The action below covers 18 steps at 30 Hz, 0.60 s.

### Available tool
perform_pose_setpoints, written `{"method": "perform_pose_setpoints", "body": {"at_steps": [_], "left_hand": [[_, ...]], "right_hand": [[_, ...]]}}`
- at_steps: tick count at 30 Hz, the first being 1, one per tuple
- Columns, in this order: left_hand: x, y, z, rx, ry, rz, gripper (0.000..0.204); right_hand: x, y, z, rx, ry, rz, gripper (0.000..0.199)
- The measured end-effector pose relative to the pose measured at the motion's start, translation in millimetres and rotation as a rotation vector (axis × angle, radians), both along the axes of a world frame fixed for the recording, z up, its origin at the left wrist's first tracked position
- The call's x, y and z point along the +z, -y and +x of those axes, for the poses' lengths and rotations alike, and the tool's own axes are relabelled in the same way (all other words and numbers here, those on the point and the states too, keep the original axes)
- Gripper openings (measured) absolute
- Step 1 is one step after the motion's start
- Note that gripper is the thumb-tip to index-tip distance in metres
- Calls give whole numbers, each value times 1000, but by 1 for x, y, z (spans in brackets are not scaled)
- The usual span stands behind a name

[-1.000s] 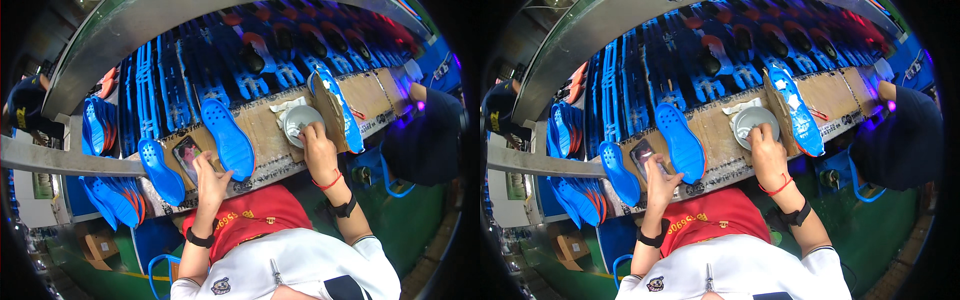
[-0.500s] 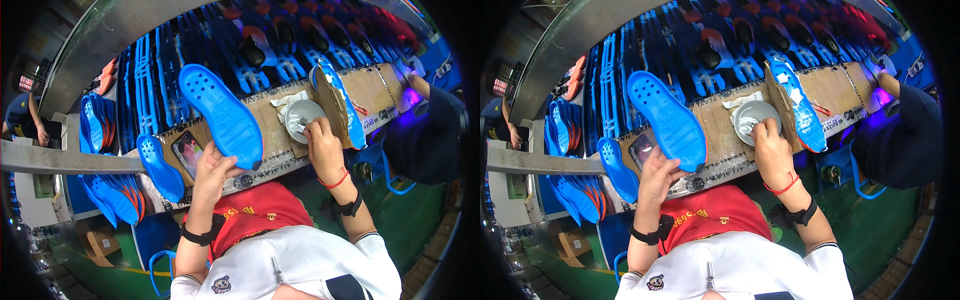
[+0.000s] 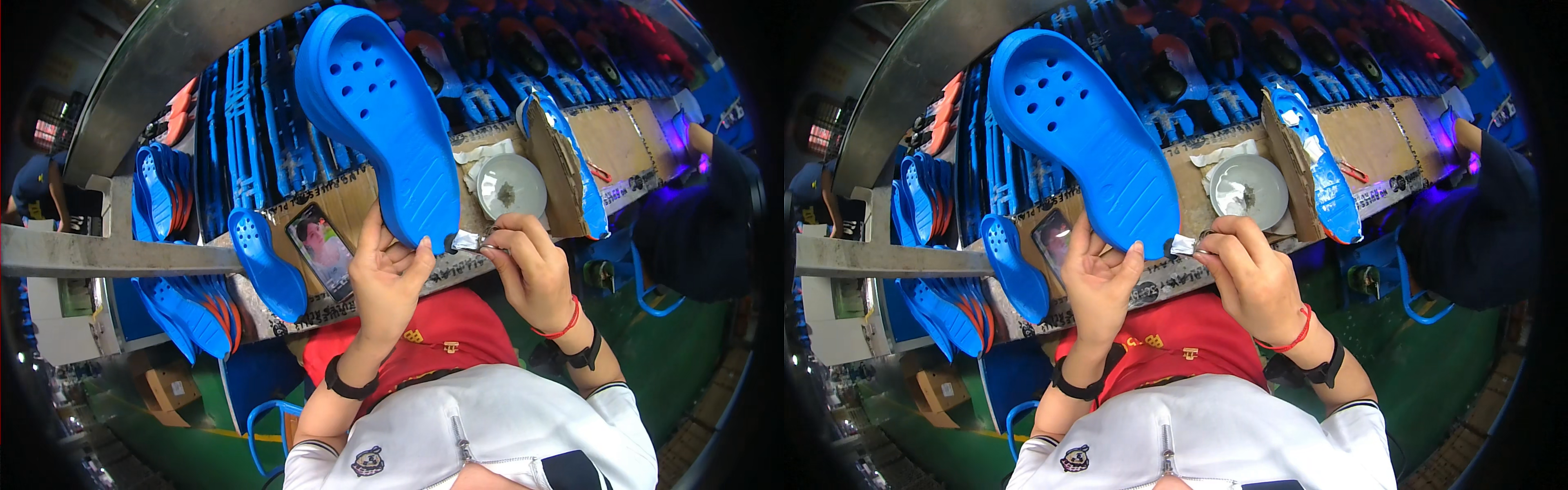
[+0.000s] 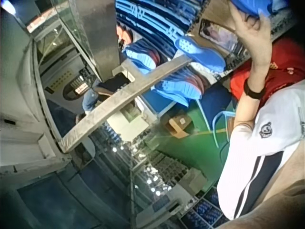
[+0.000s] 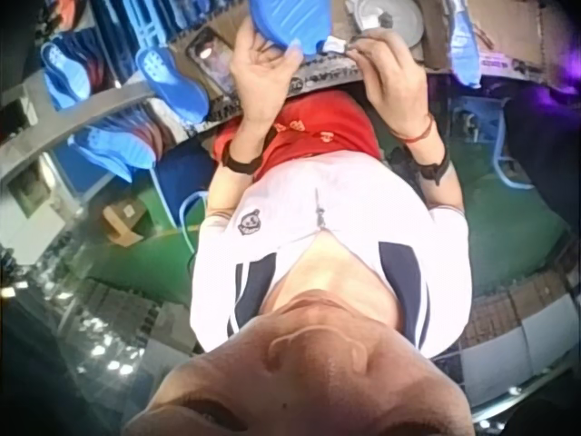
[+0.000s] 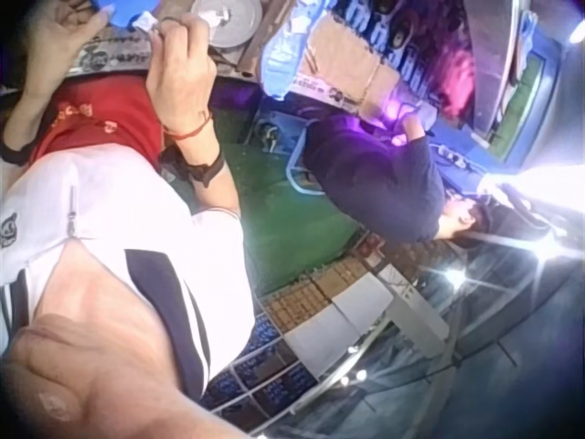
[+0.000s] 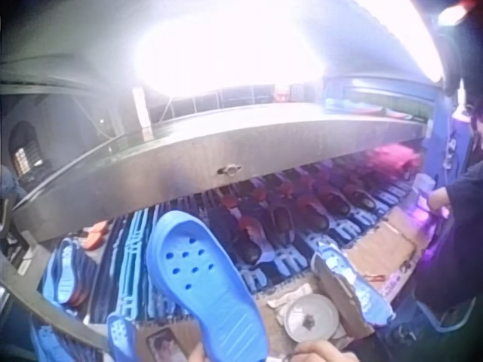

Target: Applying adhesive to the edges of blue foam shoe soles using a small brush at an industrial workstation.

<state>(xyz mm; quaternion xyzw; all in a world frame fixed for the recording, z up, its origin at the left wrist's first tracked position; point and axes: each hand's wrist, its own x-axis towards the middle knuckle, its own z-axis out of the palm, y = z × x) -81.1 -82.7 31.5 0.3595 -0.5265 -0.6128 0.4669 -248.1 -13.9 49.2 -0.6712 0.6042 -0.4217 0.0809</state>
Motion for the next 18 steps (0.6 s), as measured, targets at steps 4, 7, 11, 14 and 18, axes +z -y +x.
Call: {"method": "perform_pose_setpoints", "body": {"at_steps": [4, 7, 11, 14, 18], "left_hand": [[1, -2, 1, 18, 17, -40, 62], [2, -2, 2, 16, 21, -24, 62], [0, -2, 1, 20, 13, -36, 63], [2, -3, 1, 14, 22, -56, 63], [5, -5, 2, -1, 6, -2, 60]], "right_hand": [[3, 1, 2, 39, 31, 26, 15], [3, 2, 3, 43, 69, 27, 15], [3, 4, 2, 15, 74, 33, 14], [2, 4, 3, 2, 16, 31, 14], [5, 5, 3, -7, -19, 10, 15]]}}
